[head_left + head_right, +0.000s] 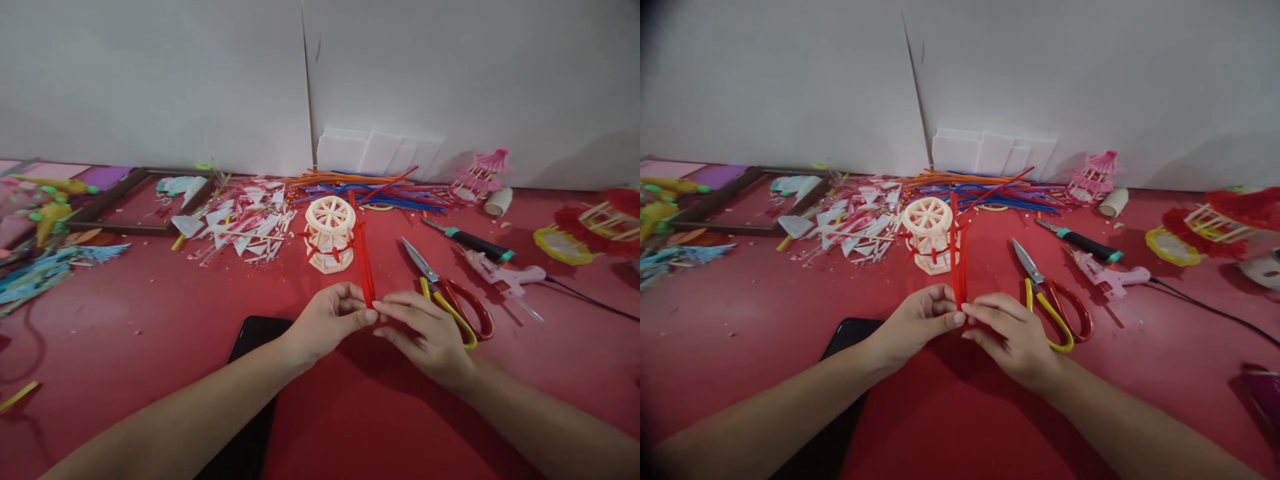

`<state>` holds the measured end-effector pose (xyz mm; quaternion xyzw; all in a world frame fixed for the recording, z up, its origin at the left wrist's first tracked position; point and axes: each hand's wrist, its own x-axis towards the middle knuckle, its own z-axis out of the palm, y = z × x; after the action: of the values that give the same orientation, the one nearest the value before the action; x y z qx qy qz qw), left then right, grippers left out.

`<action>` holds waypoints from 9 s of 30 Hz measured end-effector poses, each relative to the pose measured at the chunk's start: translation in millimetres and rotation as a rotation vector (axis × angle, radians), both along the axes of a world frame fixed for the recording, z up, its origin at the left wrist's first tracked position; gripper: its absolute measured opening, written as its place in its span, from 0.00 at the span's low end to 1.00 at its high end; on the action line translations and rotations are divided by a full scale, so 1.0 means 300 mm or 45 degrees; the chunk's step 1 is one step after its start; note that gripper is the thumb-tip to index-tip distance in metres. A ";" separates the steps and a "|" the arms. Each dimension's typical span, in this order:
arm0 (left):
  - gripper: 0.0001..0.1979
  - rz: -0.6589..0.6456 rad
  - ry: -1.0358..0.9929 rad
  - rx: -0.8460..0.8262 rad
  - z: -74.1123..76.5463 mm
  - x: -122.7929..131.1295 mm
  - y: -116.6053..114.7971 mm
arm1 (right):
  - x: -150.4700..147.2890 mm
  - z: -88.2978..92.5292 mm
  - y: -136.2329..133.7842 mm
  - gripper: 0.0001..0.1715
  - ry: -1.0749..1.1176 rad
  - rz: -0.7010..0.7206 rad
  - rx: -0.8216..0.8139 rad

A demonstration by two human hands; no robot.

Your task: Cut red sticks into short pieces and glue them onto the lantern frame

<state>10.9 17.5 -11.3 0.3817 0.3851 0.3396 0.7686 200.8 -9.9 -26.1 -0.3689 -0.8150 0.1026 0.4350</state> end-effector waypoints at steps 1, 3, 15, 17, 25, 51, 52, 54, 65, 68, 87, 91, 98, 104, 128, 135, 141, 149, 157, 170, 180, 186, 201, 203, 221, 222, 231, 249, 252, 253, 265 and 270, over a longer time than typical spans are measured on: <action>0.23 -0.016 -0.001 -0.008 0.001 -0.001 0.000 | 0.000 0.002 -0.001 0.13 0.010 0.003 -0.006; 0.23 -0.043 0.010 -0.013 0.005 -0.002 -0.001 | -0.002 0.004 -0.003 0.12 0.036 0.004 -0.027; 0.22 -0.095 0.095 -0.017 0.020 -0.011 0.000 | -0.012 -0.002 -0.007 0.12 0.076 0.030 -0.085; 0.20 -0.116 0.062 -0.040 0.019 -0.013 0.002 | -0.012 -0.001 -0.007 0.12 0.084 0.047 -0.092; 0.18 -0.252 -0.114 -0.189 0.015 -0.020 -0.002 | -0.022 0.016 -0.027 0.14 0.149 0.109 -0.087; 0.26 -0.512 -0.102 -0.203 -0.014 -0.017 -0.033 | 0.013 0.035 -0.012 0.12 0.684 0.655 -1.524; 0.26 -0.498 -0.097 -0.202 -0.014 -0.017 -0.031 | 0.014 0.035 -0.009 0.13 0.664 0.615 -1.489; 0.26 -0.437 -0.093 -0.192 -0.011 -0.015 -0.026 | 0.012 0.033 -0.003 0.15 0.637 0.493 -1.426; 0.17 -0.243 -0.143 0.237 0.025 -0.002 -0.062 | -0.001 0.026 -0.014 0.22 0.797 0.230 -1.347; 0.13 -0.232 -0.012 0.469 0.024 -0.010 -0.078 | -0.006 0.024 -0.027 0.22 0.787 0.269 -1.328; 0.20 -0.158 0.427 0.645 0.019 -0.012 -0.059 | 0.012 0.026 -0.018 0.13 0.309 0.001 -0.854; 0.14 -0.126 0.435 0.519 0.023 -0.004 -0.054 | 0.005 0.020 -0.026 0.09 0.146 0.022 -0.724; 0.13 -0.113 0.441 0.410 0.021 0.000 -0.045 | -0.006 0.017 -0.030 0.08 0.185 0.034 -0.752; 0.18 -0.142 0.246 0.195 0.015 0.003 -0.039 | -0.023 0.000 -0.034 0.10 0.435 -0.012 -0.787; 0.26 -0.123 0.015 -0.070 0.005 -0.002 -0.013 | -0.004 0.018 -0.036 0.11 -0.014 0.026 0.016; 0.26 -0.140 0.056 -0.053 0.012 0.000 -0.010 | -0.015 0.029 -0.039 0.07 -0.016 0.003 0.039; 0.24 -0.089 0.105 0.005 0.008 0.003 -0.013 | -0.017 0.023 -0.050 0.10 -0.163 -0.007 0.131; 0.19 -0.074 0.192 0.091 0.002 0.005 -0.013 | -0.011 0.025 -0.050 0.11 -0.266 -0.011 0.196; 0.16 -0.040 0.247 0.145 0.014 0.008 -0.015 | -0.017 0.016 -0.045 0.12 -0.224 -0.022 0.191; 0.17 -0.041 0.262 0.194 0.008 0.010 -0.003 | -0.012 -0.011 -0.020 0.17 -0.156 -0.058 0.029; 0.21 -0.075 0.277 0.134 0.004 -0.006 0.009 | -0.020 -0.020 0.006 0.09 0.010 -0.034 0.003; 0.24 -0.050 0.197 0.049 -0.004 -0.003 0.018 | -0.033 -0.025 0.005 0.09 0.074 0.010 -0.062; 0.22 -0.116 0.188 0.061 -0.008 -0.005 0.009 | -0.032 -0.039 -0.002 0.05 0.154 0.044 -0.163; 0.22 -0.127 0.184 0.056 -0.011 -0.007 0.011 | -0.031 -0.042 -0.003 0.05 0.149 0.064 -0.177; 0.24 -0.155 0.185 0.118 0.007 -0.009 0.013 | -0.016 -0.019 -0.005 0.05 0.045 0.065 -0.053; 0.25 -0.134 0.181 0.116 0.007 -0.009 0.012 | -0.016 -0.018 -0.003 0.05 0.037 0.054 -0.052; 0.27 -0.145 0.117 0.109 0.003 -0.008 0.017 | -0.009 -0.008 0.010 0.13 -0.006 0.027 -0.002; 0.29 -0.190 0.031 0.036 -0.010 -0.001 0.014 | 0.018 -0.029 0.018 0.19 0.909 0.207 -0.981; 0.29 -0.275 0.045 0.023 -0.011 -0.001 0.013 | 0.015 -0.013 0.013 0.20 0.967 0.358 -1.294; 0.29 -0.306 0.033 0.005 -0.012 0.000 0.011 | 0.013 -0.008 0.007 0.22 0.923 0.434 -1.388; 0.14 -0.283 0.735 0.776 0.153 -0.046 0.025 | -0.013 -0.007 -0.011 0.25 0.735 0.085 -1.212; 0.17 -0.207 1.830 1.300 0.218 -0.143 -0.017 | -0.011 -0.017 -0.004 0.26 0.765 0.074 -1.255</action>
<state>-31.8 12.5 54.0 0.8255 0.5480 0.0926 0.0984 197.4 -11.2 -31.3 -0.4602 -0.5215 0.5822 0.4211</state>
